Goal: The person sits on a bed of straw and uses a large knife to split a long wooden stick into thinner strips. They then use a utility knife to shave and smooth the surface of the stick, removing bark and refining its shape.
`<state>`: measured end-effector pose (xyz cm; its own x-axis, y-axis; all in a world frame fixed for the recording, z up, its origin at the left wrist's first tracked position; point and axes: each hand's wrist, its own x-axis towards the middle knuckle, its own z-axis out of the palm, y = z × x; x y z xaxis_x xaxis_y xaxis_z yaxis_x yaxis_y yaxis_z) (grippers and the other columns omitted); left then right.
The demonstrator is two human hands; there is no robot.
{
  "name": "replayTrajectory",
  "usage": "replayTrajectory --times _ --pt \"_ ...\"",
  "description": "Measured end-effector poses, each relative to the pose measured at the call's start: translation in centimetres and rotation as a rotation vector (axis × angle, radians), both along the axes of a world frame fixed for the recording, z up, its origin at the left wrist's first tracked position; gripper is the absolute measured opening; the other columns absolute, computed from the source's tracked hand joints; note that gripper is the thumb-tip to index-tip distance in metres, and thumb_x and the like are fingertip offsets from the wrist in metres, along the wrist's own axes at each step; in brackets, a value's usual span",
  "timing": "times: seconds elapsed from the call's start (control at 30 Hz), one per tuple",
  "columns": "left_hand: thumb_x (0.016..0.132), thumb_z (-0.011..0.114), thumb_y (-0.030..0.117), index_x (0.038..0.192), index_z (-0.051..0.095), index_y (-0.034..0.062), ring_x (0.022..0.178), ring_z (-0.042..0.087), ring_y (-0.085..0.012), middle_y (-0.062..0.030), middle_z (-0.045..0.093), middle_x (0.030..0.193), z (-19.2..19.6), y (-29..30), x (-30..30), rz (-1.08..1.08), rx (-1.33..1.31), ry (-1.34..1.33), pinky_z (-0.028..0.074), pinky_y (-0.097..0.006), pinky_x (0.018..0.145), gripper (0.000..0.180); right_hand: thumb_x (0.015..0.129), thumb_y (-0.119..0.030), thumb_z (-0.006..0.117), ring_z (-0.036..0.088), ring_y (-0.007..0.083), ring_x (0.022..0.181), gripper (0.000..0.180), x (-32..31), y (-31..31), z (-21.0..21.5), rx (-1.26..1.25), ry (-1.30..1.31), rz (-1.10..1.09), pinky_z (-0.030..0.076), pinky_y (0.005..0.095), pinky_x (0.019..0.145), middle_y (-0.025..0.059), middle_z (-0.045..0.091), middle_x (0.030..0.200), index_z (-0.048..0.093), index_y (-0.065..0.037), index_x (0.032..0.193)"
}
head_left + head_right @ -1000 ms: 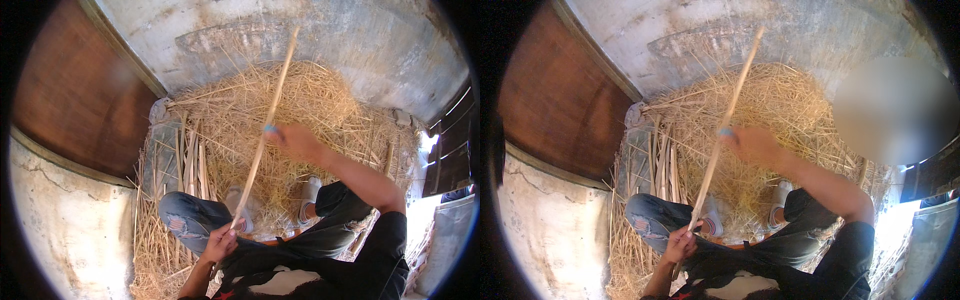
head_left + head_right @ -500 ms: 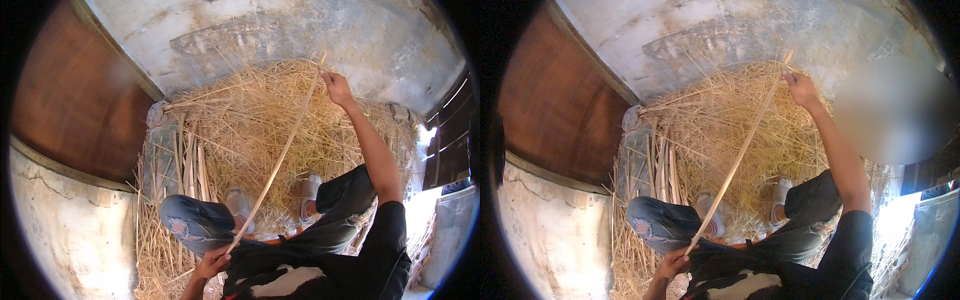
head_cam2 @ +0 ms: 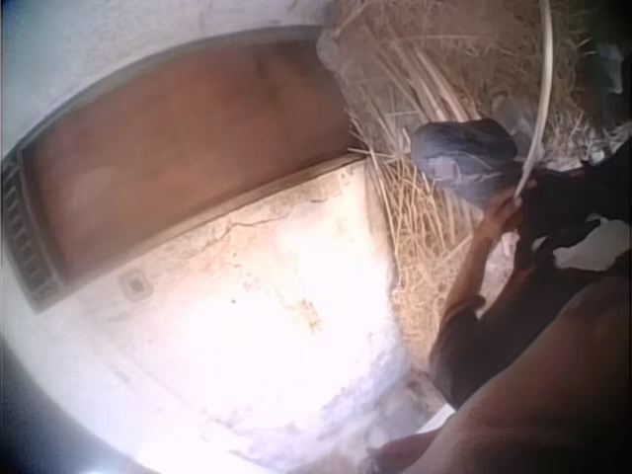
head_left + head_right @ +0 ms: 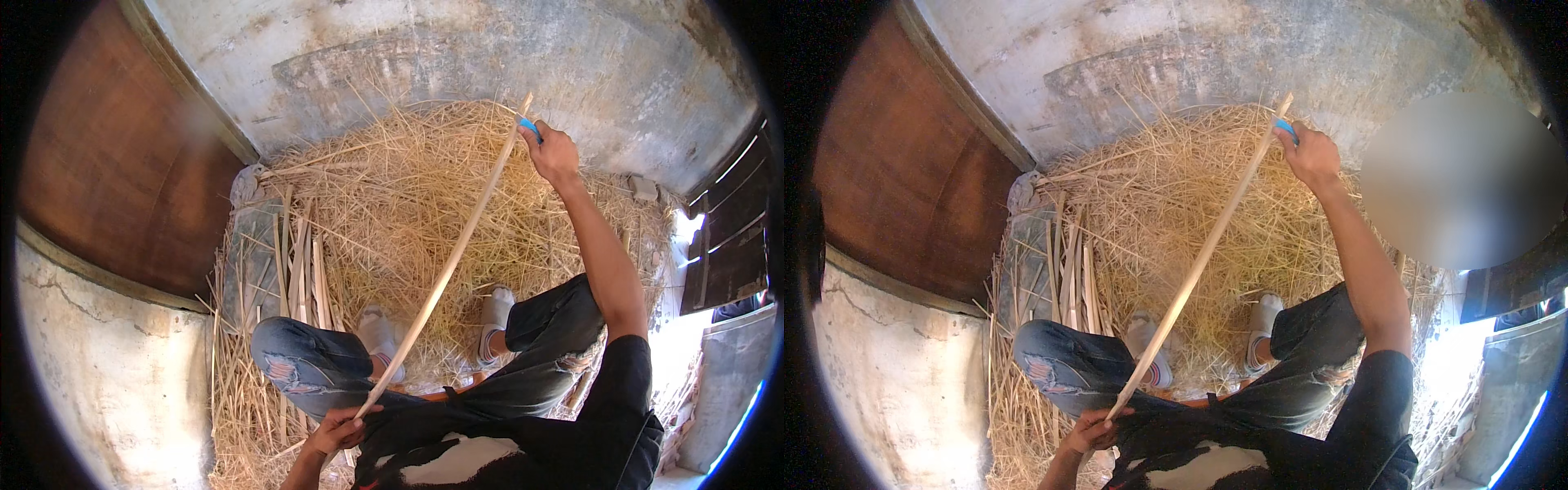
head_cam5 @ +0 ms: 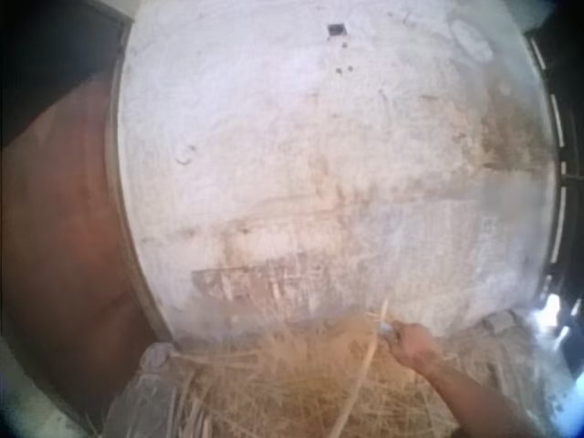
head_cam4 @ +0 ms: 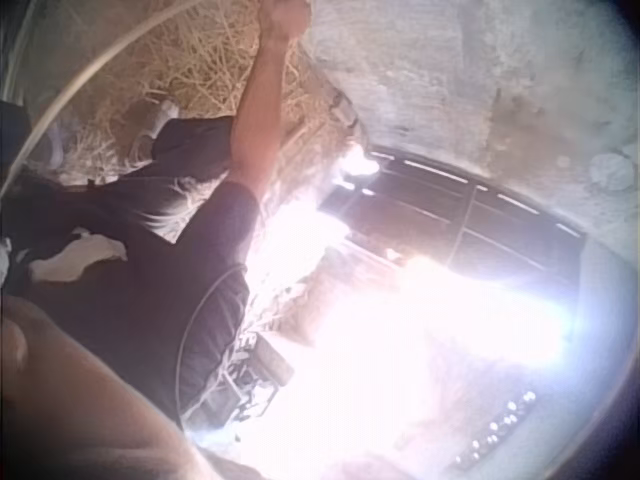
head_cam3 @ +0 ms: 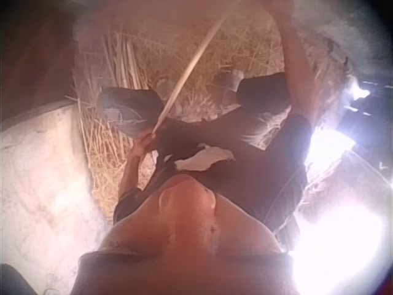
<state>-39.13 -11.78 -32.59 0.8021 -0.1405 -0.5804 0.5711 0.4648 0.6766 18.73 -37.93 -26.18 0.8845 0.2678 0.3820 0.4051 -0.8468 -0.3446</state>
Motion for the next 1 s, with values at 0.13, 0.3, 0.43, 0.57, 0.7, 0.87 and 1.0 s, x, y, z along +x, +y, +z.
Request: replayTrajectory --times 0.13,0.3,0.43,0.57,0.7,0.87,1.0 --pt "0.104 0.051 0.019 0.146 0.044 -0.0054 0.045 0.029 -0.0048 0.0065 0.030 0.056 -0.7 0.1 -0.7 0.010 -0.030 -0.014 0.023 -0.023 0.045 0.049 0.096 -0.052 0.058 0.066 0.0333 0.070 0.049 1.3 -0.8 -1.1 0.234 0.003 0.087 0.050 0.0449 0.066 0.0158 0.064 0.071 0.063 -0.004 0.092" --pt "0.104 0.051 0.018 0.146 0.044 -0.0052 0.045 0.028 -0.0047 0.0066 0.031 0.056 -1.2 0.1 -1.1 0.047 -0.016 0.021 0.023 -0.023 0.045 0.048 0.087 -0.040 0.077 0.064 0.0259 0.069 0.039 1.0 0.2 -1.1 0.494 -0.065 0.170 0.051 0.0375 0.067 0.0102 0.064 0.076 0.068 -0.002 0.097" --pt "0.102 0.055 0.012 0.146 0.047 -0.0018 0.047 0.030 -0.0038 0.0070 0.034 0.059 -0.6 0.3 -0.5 0.022 0.009 0.043 0.024 -0.022 0.047 0.047 0.086 -0.033 0.078 0.067 0.0265 0.075 0.032 1.9 0.4 -2.6 0.392 -0.251 0.241 0.053 0.0369 0.069 0.0103 0.068 0.087 0.071 -0.004 0.099" --pt "0.096 0.062 0.005 0.143 0.052 0.0008 0.048 0.032 -0.0037 0.0079 0.038 0.061 0.1 -0.1 0.1 -0.016 0.146 0.043 0.025 -0.023 0.047 0.048 0.090 -0.025 0.073 0.070 0.0264 0.079 0.020 2.4 -0.4 -3.0 0.244 -0.242 0.213 0.054 0.0380 0.070 0.0104 0.072 0.090 0.073 -0.006 0.096" --pt "0.093 0.063 0.000 0.142 0.054 0.0006 0.049 0.032 -0.0039 0.0074 0.039 0.061 0.7 -0.4 0.3 -0.018 0.203 0.043 0.025 -0.024 0.046 0.050 0.094 -0.024 0.067 0.071 0.0234 0.079 0.022 3.2 -0.6 -1.8 0.466 -0.038 0.024 0.053 0.0367 0.069 0.0108 0.073 0.082 0.071 -0.002 0.095" --pt "0.097 0.061 0.006 0.142 0.053 0.0008 0.051 0.036 -0.0038 0.0065 0.042 0.062 0.6 0.0 -0.3 -0.029 0.170 0.049 0.027 -0.024 0.047 0.047 0.094 -0.037 0.064 0.070 0.0222 0.079 0.042 3.0 -2.4 -0.3 0.498 0.233 -0.049 0.050 0.0373 0.071 0.0114 0.072 0.078 0.061 0.001 0.111" --pt "0.101 0.057 0.012 0.143 0.052 0.0024 0.052 0.041 -0.0046 0.0044 0.049 0.065 0.9 0.1 0.3 -0.018 0.259 -0.080 0.032 -0.022 0.048 0.044 0.095 -0.042 0.060 0.061 0.0208 0.071 0.051 2.0 -3.0 -2.4 0.452 0.331 0.059 0.048 0.0380 0.071 0.0094 0.067 0.086 0.050 -0.002 0.125"
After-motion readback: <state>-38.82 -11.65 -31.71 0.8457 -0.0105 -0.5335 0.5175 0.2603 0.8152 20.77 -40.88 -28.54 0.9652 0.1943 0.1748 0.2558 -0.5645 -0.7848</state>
